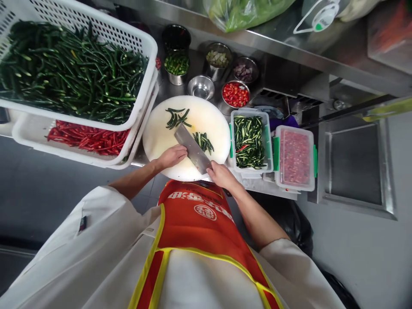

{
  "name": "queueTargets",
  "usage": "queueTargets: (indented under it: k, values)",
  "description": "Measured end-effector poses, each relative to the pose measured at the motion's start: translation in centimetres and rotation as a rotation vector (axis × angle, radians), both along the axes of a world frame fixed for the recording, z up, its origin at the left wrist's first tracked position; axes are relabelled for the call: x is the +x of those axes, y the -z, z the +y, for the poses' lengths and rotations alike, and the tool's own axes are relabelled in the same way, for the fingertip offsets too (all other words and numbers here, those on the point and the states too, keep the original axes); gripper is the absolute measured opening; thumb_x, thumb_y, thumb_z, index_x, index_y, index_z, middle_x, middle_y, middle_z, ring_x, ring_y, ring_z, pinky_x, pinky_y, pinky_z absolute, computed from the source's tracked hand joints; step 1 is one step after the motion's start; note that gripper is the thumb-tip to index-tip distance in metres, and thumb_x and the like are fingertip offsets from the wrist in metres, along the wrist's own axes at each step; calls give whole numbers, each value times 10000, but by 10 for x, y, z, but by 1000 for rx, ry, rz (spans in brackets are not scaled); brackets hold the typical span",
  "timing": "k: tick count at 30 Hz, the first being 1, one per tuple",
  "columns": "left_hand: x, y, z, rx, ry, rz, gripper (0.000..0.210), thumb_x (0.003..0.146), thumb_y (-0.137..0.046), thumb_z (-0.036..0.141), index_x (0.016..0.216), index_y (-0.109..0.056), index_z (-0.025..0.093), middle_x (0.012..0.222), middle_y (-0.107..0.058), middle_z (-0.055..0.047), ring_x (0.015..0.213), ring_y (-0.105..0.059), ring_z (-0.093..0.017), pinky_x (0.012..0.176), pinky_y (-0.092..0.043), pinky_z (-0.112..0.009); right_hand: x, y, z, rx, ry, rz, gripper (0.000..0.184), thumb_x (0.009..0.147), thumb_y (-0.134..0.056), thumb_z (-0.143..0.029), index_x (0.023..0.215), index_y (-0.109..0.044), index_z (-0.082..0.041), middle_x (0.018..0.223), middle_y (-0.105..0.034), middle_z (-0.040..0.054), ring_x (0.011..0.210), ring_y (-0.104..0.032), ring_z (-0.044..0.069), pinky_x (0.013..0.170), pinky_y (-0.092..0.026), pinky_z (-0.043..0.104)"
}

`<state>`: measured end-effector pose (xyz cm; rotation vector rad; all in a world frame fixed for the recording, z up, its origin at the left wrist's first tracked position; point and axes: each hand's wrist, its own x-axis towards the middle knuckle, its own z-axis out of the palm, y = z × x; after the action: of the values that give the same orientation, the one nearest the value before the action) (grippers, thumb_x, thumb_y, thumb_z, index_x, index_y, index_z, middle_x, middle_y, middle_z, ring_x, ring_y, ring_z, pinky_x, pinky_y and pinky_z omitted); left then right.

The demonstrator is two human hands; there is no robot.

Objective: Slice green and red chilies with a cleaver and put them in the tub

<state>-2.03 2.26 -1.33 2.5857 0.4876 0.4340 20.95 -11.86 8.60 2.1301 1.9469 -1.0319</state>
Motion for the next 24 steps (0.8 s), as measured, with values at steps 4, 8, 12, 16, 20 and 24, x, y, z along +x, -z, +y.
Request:
queueTargets:
  k: [4,8,12,16,20,24]
  values:
    - [4,-6,2,14,15,34,307,1003,-409,269,951,-695,170,1004,-671,-84,954,-606,-184,882,-501,-323,24,1,-18,-6,155,121,167,960,-437,-342,919,-524,-206,861,-713,85,786,-667,202,678,-413,266]
    - [19,-15,29,19,-55,56,312,995,-403,269,909,-686,169,941,-659,-80,919,-592,-192,855,-491,-326,34,-1,-44,-78,417,308,193,953,-398,-397,896,-478,-231,552,-577,-38,483,-582,166,559,-422,261]
    - [45,-19,74,106,-300,80,277,926,-430,165,1029,-685,140,1200,-599,-122,1062,-540,-243,951,-443,-391,29,-11,-62,-100,393,320,183,939,-427,-411,880,-462,-241,548,-562,-51,489,-576,169,552,-405,263]
    - [66,-25,104,144,-310,213,194,828,-519,108,905,-697,99,1247,-564,-142,1121,-478,-291,969,-403,-435,20,-14,-69,-100,234,273,155,934,-454,-371,879,-501,-234,630,-611,-17,617,-612,182,599,-387,261]
    - [64,-47,107,111,-496,48,128,861,-590,205,939,-650,122,1154,-601,-112,1089,-472,-251,968,-407,-403,19,-6,-69,-82,251,282,155,940,-452,-357,921,-536,-229,679,-633,-6,673,-621,186,618,-384,257]
    - [44,-62,77,147,-534,-105,152,871,-594,204,1017,-594,164,1102,-627,-84,1034,-522,-225,929,-432,-382,25,1,-62,-46,337,230,182,944,-449,-367,911,-541,-215,695,-641,12,678,-613,190,629,-380,259]
